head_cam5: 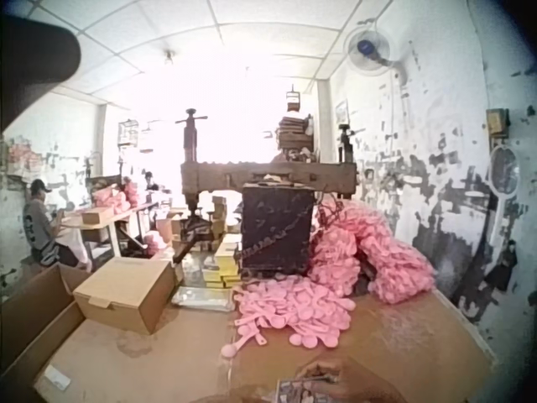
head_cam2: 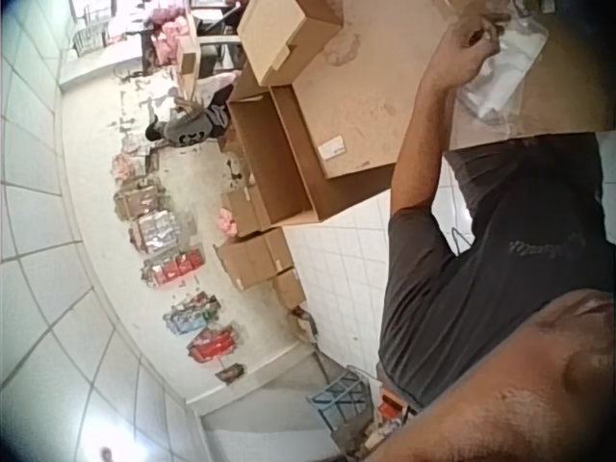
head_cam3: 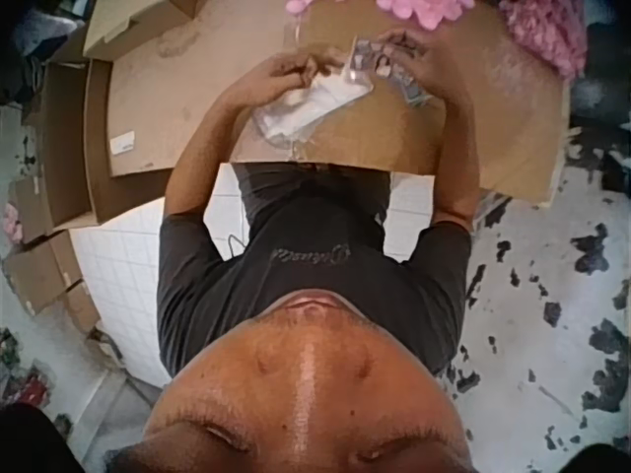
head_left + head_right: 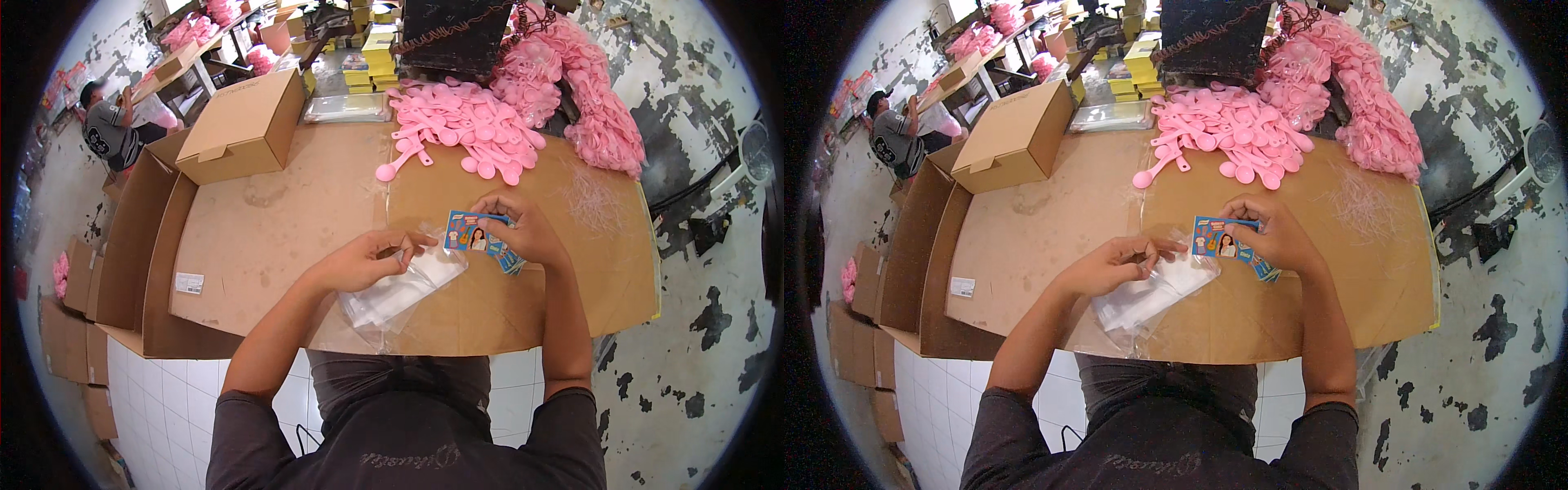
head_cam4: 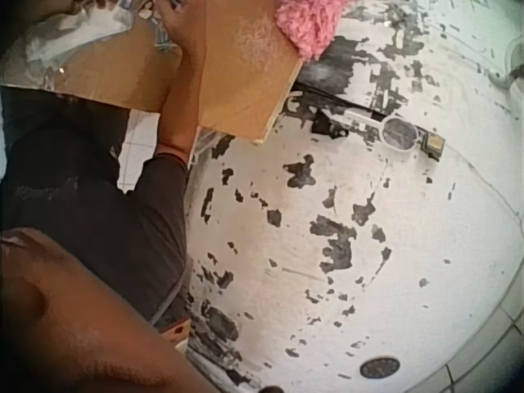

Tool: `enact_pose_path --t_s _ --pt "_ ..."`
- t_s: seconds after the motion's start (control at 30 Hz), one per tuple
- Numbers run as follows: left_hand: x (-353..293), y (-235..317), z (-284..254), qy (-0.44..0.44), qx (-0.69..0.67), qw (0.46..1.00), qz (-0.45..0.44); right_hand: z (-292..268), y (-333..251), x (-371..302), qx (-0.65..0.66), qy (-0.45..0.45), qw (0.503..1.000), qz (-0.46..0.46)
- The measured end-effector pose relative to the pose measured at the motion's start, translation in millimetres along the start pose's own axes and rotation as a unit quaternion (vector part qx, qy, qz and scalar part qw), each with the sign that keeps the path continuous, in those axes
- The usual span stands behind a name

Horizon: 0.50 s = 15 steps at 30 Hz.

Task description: The person places a pink plastic spoon and a small card into a clear plastic bag on a table. They repeat this process multiple times, handling the items one at a time and setting the filled bags aside.

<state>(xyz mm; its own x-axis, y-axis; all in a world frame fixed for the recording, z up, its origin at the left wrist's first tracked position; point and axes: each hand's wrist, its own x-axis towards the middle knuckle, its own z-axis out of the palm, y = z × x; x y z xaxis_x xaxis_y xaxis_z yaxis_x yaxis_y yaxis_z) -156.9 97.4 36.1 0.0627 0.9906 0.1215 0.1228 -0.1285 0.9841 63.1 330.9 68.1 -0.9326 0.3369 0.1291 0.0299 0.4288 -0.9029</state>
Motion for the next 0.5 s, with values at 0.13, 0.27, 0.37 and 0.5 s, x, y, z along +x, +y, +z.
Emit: enact_pose_path --t_s 0.13,0.27,0.37,0.5 --pt "4.9 -4.1 -2.4 0.048 -0.103 0.992 -0.049 17.6 -3.2 0.3 0.087 0.028 0.995 -0.047" --pt "8.0 -2.5 5.9 0.143 -0.156 0.975 -0.065 27.9 -4.0 2.9 0.122 0.052 0.990 -0.042" --pt "9.4 0.8 9.6 0.165 -0.094 0.980 -0.059 32.3 -2.8 4.2 0.131 0.081 0.987 -0.033" --pt "11.8 -3.6 12.3 0.176 -0.131 0.975 -0.043 33.7 -3.3 2.5 0.060 0.068 0.995 -0.047"
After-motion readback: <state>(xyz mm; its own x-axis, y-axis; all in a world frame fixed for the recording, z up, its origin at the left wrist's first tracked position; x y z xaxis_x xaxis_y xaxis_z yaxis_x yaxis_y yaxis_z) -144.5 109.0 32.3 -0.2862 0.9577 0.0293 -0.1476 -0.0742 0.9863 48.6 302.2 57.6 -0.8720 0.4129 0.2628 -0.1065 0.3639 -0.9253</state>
